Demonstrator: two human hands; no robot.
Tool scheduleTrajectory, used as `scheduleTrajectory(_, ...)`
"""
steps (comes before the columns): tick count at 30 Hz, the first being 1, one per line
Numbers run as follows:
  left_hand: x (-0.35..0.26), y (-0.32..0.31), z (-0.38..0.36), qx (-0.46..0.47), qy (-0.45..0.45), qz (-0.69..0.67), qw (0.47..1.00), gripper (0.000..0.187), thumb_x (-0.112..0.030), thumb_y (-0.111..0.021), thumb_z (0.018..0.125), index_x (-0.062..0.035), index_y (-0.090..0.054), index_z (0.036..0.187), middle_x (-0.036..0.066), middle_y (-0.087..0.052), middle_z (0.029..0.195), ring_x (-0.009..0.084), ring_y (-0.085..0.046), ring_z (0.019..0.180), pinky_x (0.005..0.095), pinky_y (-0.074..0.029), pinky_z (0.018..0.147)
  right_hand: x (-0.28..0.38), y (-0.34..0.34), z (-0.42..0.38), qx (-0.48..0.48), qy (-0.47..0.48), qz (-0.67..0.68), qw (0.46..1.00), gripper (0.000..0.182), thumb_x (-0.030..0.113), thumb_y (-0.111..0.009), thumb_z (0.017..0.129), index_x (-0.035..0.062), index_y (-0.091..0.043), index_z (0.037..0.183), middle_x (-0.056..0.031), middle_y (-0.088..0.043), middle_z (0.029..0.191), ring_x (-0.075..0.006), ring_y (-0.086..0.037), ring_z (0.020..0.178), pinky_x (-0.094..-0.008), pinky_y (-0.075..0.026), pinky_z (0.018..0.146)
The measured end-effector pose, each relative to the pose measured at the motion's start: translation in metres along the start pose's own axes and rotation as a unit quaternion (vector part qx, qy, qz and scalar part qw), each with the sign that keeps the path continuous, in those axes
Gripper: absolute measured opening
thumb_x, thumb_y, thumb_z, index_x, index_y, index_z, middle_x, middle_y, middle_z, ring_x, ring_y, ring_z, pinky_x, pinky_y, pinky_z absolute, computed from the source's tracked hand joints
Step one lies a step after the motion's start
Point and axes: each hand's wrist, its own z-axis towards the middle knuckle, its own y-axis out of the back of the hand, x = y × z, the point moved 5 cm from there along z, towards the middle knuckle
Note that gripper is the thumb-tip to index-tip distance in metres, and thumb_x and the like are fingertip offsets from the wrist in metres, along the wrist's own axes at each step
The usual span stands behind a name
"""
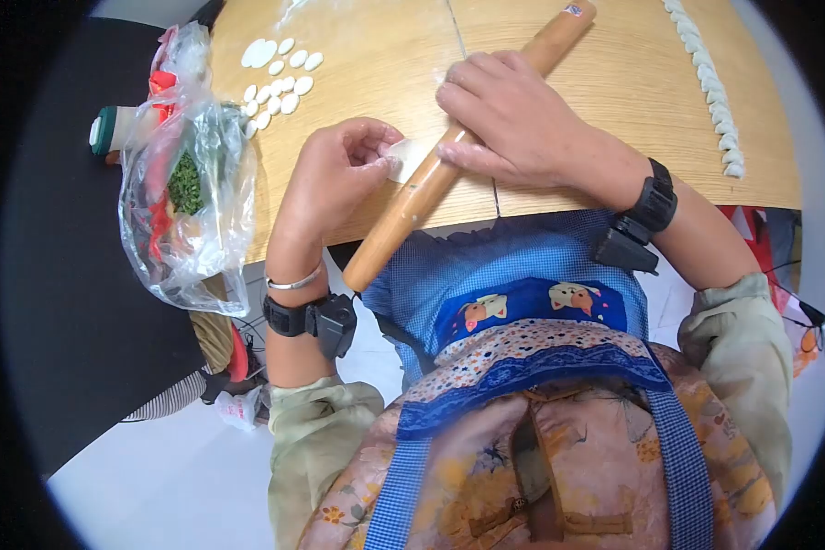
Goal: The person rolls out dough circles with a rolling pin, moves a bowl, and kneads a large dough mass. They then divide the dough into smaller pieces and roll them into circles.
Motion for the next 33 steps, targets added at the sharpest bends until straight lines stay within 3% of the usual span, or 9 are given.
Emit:
scheduleTrajectory(3,-0.001,0.003,0.005,0.006,0.008,-0.007,1.0,0.017,-0.005,-0.067,0.091,0.0054,-0.072,0.103,0.007,-0.072,0.088,0.0104,-0.063,0.08,0.0271,-0.052,0.077,-0.002,-0.01,0.016,0.004,-0.041,0.006,0.999,0.042,0.044,-0.057,0.096,0.004,-0.062,0.106,-0.0133,-0.063,0.108,-0.0291,-0.058,0.11,-0.0476,-0.042,0.094)
scheduleTrajectory(8,-0.002,0.007,0.011,0.028,0.024,0.028,0.999,0.024,-0.014,-0.06,0.098,0.0061,-0.071,0.104,0.007,-0.07,0.084,0.0105,-0.061,0.078,0.0278,-0.051,0.074,-0.002,-0.023,0.039,-0.057,-0.005,-0.059,0.997,0.037,0.036,-0.058,0.094,0.003,-0.063,0.111,-0.013,-0.064,0.113,-0.0295,-0.057,0.119,-0.0588,-0.038,0.108)
scheduleTrajectory(13,-0.003,0.007,0.012,0.051,0.027,0.014,0.998,0.029,-0.018,-0.056,0.101,0.0062,-0.071,0.105,0.005,-0.068,0.081,0.0102,-0.06,0.076,0.0275,-0.05,0.071,-0.005,-0.032,0.053,-0.066,-0.017,-0.053,0.996,0.038,0.034,-0.059,0.093,0.0025,-0.063,0.114,-0.0139,-0.064,0.115,-0.0309,-0.056,0.121,-0.0601,-0.037,0.109)
scheduleTrajectory(16,-0.003,0.004,0.01,0.061,0.04,-0.001,0.997,0.025,-0.016,-0.061,0.098,0.0059,-0.07,0.105,0.005,-0.067,0.079,0.0099,-0.059,0.074,0.027,-0.05,0.07,-0.002,-0.025,0.042,-0.062,-0.029,-0.046,0.997,0.04,0.036,-0.058,0.094,0.0026,-0.062,0.116,-0.0143,-0.064,0.118,-0.0323,-0.055,0.124,-0.06,-0.036,0.11)
scheduleTrajectory(22,-0.003,-0.008,0.008,0.039,-0.016,0.097,0.994,0.018,-0.008,-0.07,0.089,0.0045,-0.069,0.102,0.002,-0.064,0.08,0.0079,-0.057,0.073,0.0249,-0.048,0.066,0.012,-0.006,-0.007,-0.042,-0.047,-0.045,0.997,0.047,0.043,-0.054,0.1,0.004,-0.062,0.125,-0.0159,-0.06,0.134,-0.0345,-0.049,0.135,-0.0596,-0.031,0.115)
scheduleTrajectory(24,0.0,-0.005,0.004,-0.043,0.009,-0.002,0.999,0.014,-0.007,-0.069,0.089,0.0029,-0.068,0.099,0.0,-0.062,0.078,0.0067,-0.056,0.071,0.0242,-0.047,0.065,0.014,-0.001,-0.023,-0.03,-0.055,-0.048,0.997,0.049,0.044,-0.052,0.101,0.0044,-0.062,0.127,-0.0162,-0.059,0.138,-0.0344,-0.047,0.138,-0.0595,-0.029,0.116)
scheduleTrajectory(26,0.006,-0.006,0.002,-0.061,0.009,-0.027,0.998,0.014,-0.007,-0.069,0.089,0.0026,-0.068,0.099,0.0,-0.062,0.076,0.0065,-0.056,0.07,0.0239,-0.047,0.064,0.015,-0.001,-0.033,-0.034,-0.056,-0.059,0.996,0.05,0.044,-0.052,0.101,0.0039,-0.062,0.128,-0.0161,-0.057,0.142,-0.0329,-0.047,0.138,-0.0595,-0.026,0.118)
scheduleTrajectory(28,0.007,-0.005,0.001,-0.078,0.007,-0.05,0.996,0.014,-0.007,-0.069,0.088,0.0022,-0.068,0.099,-0.001,-0.061,0.074,0.0062,-0.055,0.069,0.0236,-0.046,0.064,0.015,0.0,-0.029,-0.038,-0.057,-0.057,0.996,0.05,0.044,-0.052,0.101,0.0032,-0.063,0.128,-0.016,-0.058,0.141,-0.0319,-0.047,0.138,-0.0592,-0.027,0.118)
scheduleTrajectory(33,0.007,0.005,0.001,-0.065,0.029,0.046,0.996,0.015,-0.01,-0.067,0.092,0.0044,-0.07,0.095,0.002,-0.064,0.074,0.0072,-0.056,0.069,0.0248,-0.047,0.064,0.009,-0.013,0.005,-0.03,-0.059,-0.059,0.996,0.051,0.043,-0.052,0.1,0.0008,-0.064,0.127,-0.0157,-0.061,0.138,-0.0301,-0.05,0.136,-0.0588,-0.032,0.115)
